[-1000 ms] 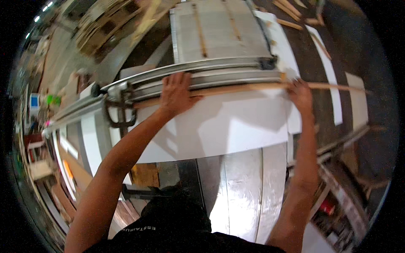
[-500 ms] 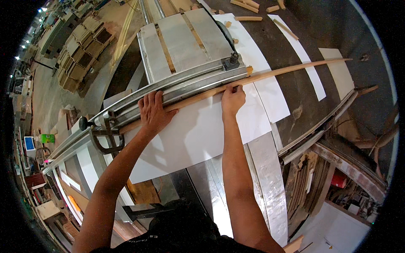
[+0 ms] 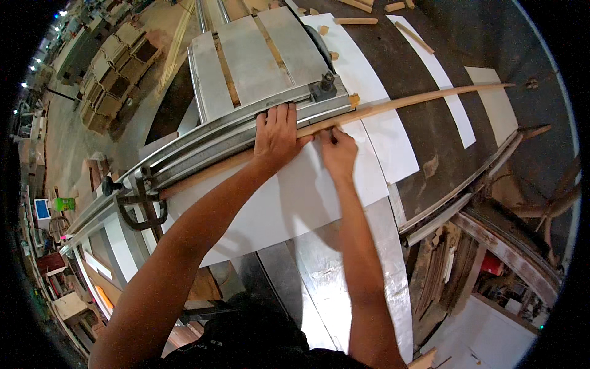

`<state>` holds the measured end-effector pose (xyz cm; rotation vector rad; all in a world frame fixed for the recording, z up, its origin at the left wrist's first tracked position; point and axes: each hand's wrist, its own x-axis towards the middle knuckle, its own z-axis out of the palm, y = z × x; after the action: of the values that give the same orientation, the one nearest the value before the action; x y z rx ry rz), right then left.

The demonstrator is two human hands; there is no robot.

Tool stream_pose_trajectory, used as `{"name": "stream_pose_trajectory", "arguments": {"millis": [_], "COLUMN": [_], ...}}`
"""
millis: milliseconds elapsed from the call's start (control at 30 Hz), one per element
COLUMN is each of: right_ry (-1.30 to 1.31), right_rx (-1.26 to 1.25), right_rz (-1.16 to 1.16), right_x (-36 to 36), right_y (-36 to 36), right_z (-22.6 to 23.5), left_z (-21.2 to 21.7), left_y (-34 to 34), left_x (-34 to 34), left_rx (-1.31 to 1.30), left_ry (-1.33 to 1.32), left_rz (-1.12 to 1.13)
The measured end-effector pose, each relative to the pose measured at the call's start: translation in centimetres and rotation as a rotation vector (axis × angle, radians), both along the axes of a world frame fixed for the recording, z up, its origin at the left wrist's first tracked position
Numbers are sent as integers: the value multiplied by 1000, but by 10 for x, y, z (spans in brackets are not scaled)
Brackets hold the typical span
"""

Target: The person uses a table saw to cut long, thin wooden dowels into shorter segments. They feed the dowels through the saw blade one by one, collecting the cut pieces and stacking them on the machine's surface.

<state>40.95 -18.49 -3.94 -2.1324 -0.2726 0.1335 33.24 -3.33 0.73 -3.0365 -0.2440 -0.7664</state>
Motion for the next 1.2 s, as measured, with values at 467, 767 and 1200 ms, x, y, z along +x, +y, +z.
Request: {"name": "stream_pose_trajectory", "arguments": {"millis": [467, 767, 1200], "right_ry": [-549, -628, -632], "right_rx": [-803, -746, -717], "right_rz": [483, 609, 591], "right_x": [252, 282, 274], "right_y": [-174, -176, -164], "right_z": [43, 36, 35], "left_z": [7, 5, 10], "left_y": [-1, -2, 1], "left_x": [-1, 0, -1], "left_rx": [7, -19, -54], "left_ry": [170, 201, 208], "left_rz": [37, 36, 39]}}
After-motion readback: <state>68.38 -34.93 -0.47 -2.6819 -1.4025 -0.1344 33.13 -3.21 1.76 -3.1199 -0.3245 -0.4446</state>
